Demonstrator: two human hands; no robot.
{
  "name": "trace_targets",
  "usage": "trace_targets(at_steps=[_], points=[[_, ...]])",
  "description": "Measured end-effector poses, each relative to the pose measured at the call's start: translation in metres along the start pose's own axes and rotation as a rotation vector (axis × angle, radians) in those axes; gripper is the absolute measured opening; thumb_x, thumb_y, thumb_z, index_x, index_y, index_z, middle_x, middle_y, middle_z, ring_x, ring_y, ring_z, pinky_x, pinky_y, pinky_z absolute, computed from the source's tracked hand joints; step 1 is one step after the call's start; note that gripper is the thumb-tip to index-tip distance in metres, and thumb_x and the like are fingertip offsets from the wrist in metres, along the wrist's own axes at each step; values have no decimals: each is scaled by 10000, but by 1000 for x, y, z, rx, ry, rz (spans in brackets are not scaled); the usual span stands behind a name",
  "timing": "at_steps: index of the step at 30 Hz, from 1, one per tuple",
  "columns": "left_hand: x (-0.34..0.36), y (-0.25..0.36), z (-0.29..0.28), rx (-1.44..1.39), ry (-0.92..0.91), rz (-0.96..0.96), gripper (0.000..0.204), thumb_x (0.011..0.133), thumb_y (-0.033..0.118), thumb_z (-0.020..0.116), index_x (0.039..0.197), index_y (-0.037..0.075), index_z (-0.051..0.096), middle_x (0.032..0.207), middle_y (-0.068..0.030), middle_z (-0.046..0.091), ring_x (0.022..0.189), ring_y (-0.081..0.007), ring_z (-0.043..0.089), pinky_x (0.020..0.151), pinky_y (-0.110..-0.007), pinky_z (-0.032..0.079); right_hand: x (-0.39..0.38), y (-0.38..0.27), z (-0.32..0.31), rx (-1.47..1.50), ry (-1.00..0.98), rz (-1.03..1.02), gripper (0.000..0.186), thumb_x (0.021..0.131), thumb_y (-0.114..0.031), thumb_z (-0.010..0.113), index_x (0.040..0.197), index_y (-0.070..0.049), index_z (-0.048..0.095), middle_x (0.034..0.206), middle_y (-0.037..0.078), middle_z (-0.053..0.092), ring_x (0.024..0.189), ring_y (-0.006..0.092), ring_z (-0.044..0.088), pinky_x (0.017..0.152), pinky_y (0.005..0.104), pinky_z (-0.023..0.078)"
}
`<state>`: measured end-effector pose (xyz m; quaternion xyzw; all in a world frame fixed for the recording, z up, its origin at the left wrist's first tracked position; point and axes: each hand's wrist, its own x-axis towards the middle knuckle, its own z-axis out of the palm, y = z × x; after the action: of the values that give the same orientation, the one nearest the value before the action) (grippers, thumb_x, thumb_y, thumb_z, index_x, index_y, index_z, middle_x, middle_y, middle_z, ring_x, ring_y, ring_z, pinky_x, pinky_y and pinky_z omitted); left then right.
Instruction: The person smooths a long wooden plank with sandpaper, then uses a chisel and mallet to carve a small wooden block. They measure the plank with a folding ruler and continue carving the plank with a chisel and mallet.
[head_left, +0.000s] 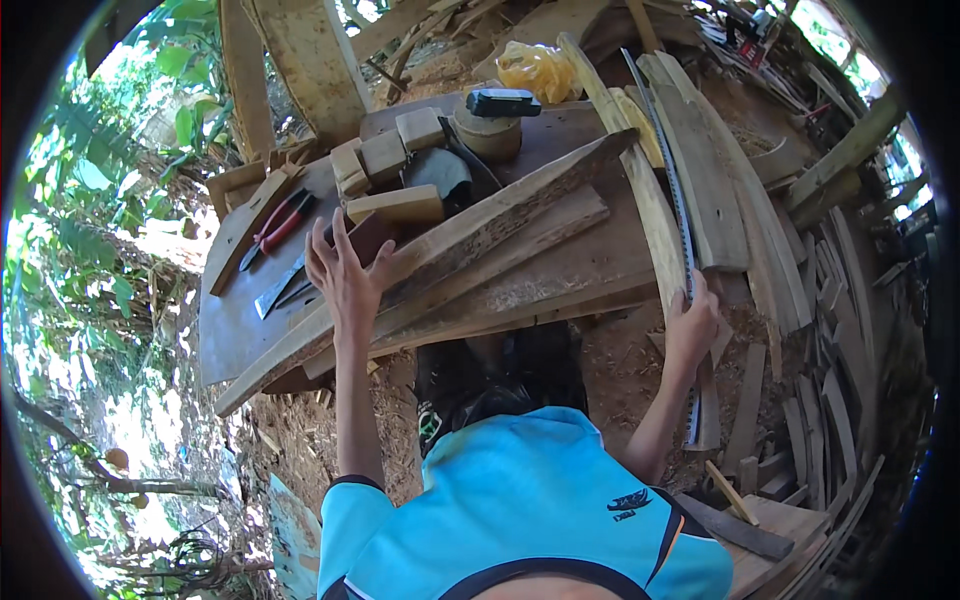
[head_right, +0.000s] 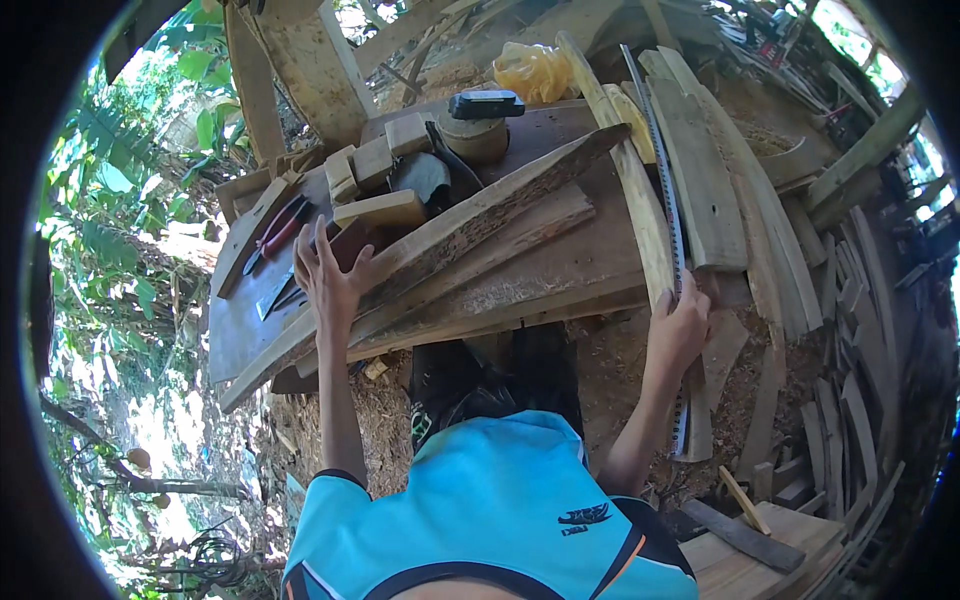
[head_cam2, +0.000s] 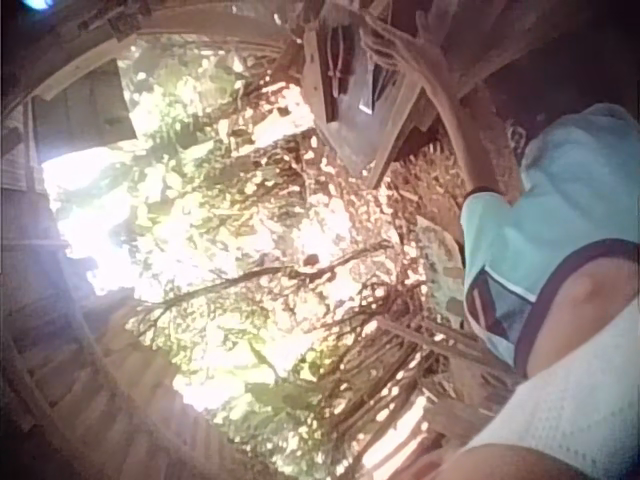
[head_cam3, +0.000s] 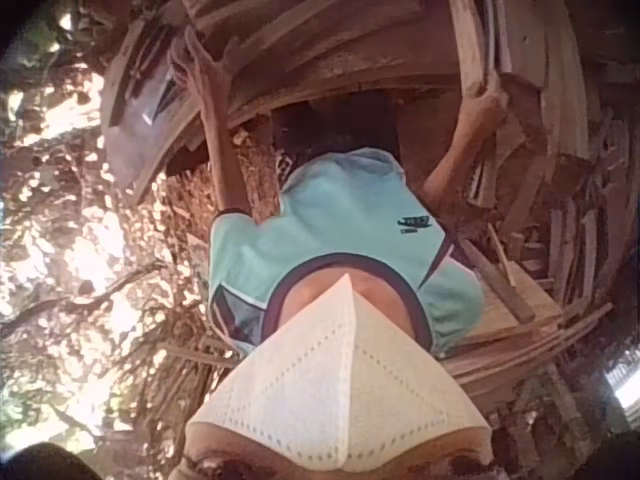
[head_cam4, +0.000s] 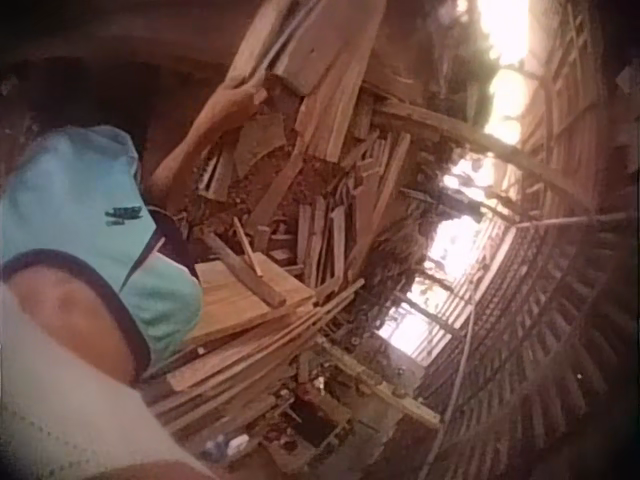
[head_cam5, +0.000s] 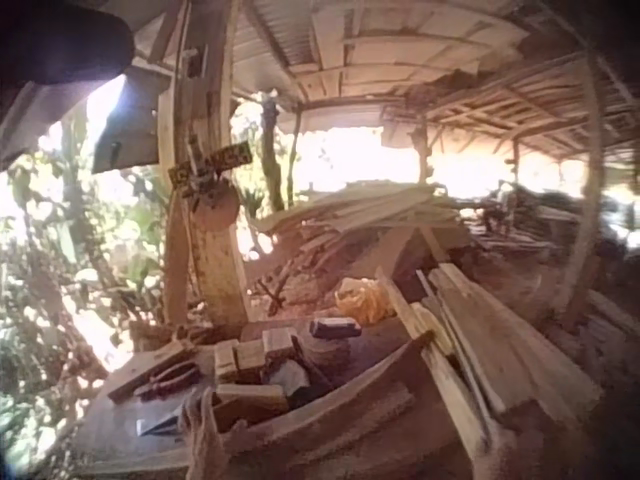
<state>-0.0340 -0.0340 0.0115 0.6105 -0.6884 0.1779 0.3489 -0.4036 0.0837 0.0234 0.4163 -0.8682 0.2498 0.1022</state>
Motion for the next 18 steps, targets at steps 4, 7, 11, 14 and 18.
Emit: trace_targets(at_steps=[4, 7, 11, 14, 18], points=[[-11, 21, 5, -165, -152, 84, 580, 747, 452, 647, 1146, 48, 531, 1110, -140, 527, 1052, -314, 476, 900, -416, 349, -1, 9, 4, 51, 110, -101, 262, 803, -71, 561, 1059, -58, 614, 987, 149, 633, 920, 306, 598, 806, 383, 464], [-22, 38, 11, -71, -227, 73, 573, 727, 471, 656, 1131, 77, 555, 1064, -109, 552, 997, -287, 510, 858, -409, 381, -1, 10, -6, 83, 115, -87, 234, 810, -60, 552, 1031, -47, 628, 1018, 149, 624, 945, 302, 590, 812, 373, 461], [-18, 27, 13, -157, -243, 68, 566, 695, 493, 666, 1071, 79, 583, 1005, -93, 561, 936, -258, 524, 811, -384, 390, -7, 7, -36, 136, 186, -189, 224, 833, -56, 528, 1038, -68, 616, 1051, 128, 608, 953, 294, 591, 772, 386, 470], [-21, 20, 8, -148, -224, 95, 546, 691, 499, 663, 1039, 85, 591, 997, -83, 558, 925, -246, 519, 794, -365, 393, -4, 2, -59, 157, 342, -491, 266, 849, -47, 516, 1108, -66, 574, 1089, 142, 589, 974, 300, 587, 781, 387, 471], [-29, 3, -4, -189, -241, 112, 548, 668, 466, 695, 1045, 81, 595, 1015, -85, 562, 954, -255, 524, 822, -369, 398, 9, -9, -70, 312, 132, -402, 404, 855, -19, 503, 1250, -90, 462, 1111, 164, 566, 1006, 320, 559, 757, 379, 463]])
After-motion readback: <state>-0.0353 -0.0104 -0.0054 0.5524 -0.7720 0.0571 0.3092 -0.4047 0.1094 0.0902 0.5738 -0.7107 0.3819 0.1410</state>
